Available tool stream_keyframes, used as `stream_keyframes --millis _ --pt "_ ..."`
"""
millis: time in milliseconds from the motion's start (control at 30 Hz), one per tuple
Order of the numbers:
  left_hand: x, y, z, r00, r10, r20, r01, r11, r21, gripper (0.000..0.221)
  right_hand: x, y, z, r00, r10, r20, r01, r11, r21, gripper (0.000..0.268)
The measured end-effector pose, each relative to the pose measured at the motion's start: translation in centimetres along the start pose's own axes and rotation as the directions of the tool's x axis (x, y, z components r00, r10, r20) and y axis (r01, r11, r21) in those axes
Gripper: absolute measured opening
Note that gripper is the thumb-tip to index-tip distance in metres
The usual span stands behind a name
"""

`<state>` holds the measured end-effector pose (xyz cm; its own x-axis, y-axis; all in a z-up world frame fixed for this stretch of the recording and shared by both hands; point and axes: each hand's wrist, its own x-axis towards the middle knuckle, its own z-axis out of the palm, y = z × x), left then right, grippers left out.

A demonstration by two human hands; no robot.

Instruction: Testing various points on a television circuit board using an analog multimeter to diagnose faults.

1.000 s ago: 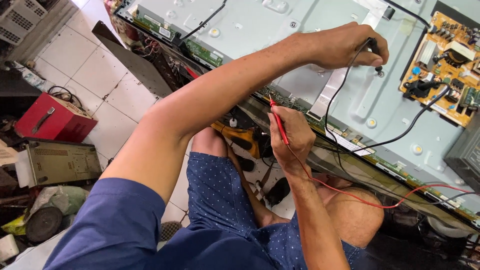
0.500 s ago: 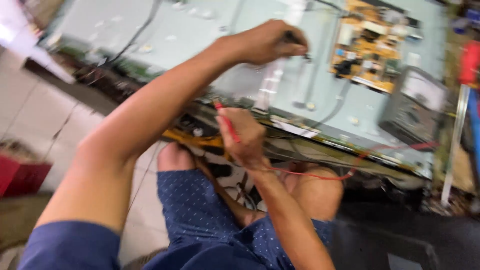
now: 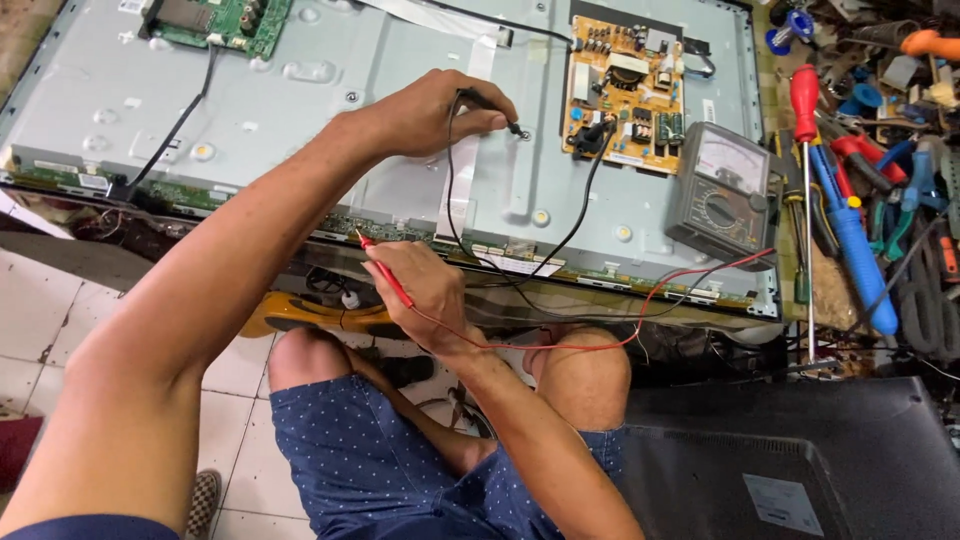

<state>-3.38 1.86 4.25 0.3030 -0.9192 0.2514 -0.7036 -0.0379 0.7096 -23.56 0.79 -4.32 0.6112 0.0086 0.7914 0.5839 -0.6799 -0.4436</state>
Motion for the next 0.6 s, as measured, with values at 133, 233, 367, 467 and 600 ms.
stream_keyframes --millis 133,233,367,467,600 --pt "0.02 -0.05 0.05 1.000 0.008 0.008 -0.008 1.000 -0.011 0.030 -0.11 0.11 0.07 1.000 0.005 -0.015 -0.005 1.000 0.000 0.014" --pt "0.02 -0.07 0.03 1.000 -0.003 -0.002 0.003 1.000 0.007 0.027 -0.03 -0.01 -0.05 1.000 0.014 0.002 -0.014 1.000 0.009 0.013" --pt "0.03 -0.13 0.03 1.000 -0.021 0.000 0.021 1.000 0.004 0.029 -0.03 -0.04 -0.02 1.000 0.015 0.003 -0.015 1.000 -0.001 0.012" --pt "0.00 -0.02 -0.02 1.000 -0.024 0.004 0.024 1.000 -0.010 0.030 0.01 -0.02 -0.02 1.000 0.009 0.004 -0.009 1.000 -0.013 0.012" --pt "-0.03 0.15 -0.03 0.999 -0.035 0.010 0.035 0.999 -0.010 0.031 -0.06 0.01 -0.02 1.000 0.015 0.016 -0.015 1.000 -0.019 0.012"
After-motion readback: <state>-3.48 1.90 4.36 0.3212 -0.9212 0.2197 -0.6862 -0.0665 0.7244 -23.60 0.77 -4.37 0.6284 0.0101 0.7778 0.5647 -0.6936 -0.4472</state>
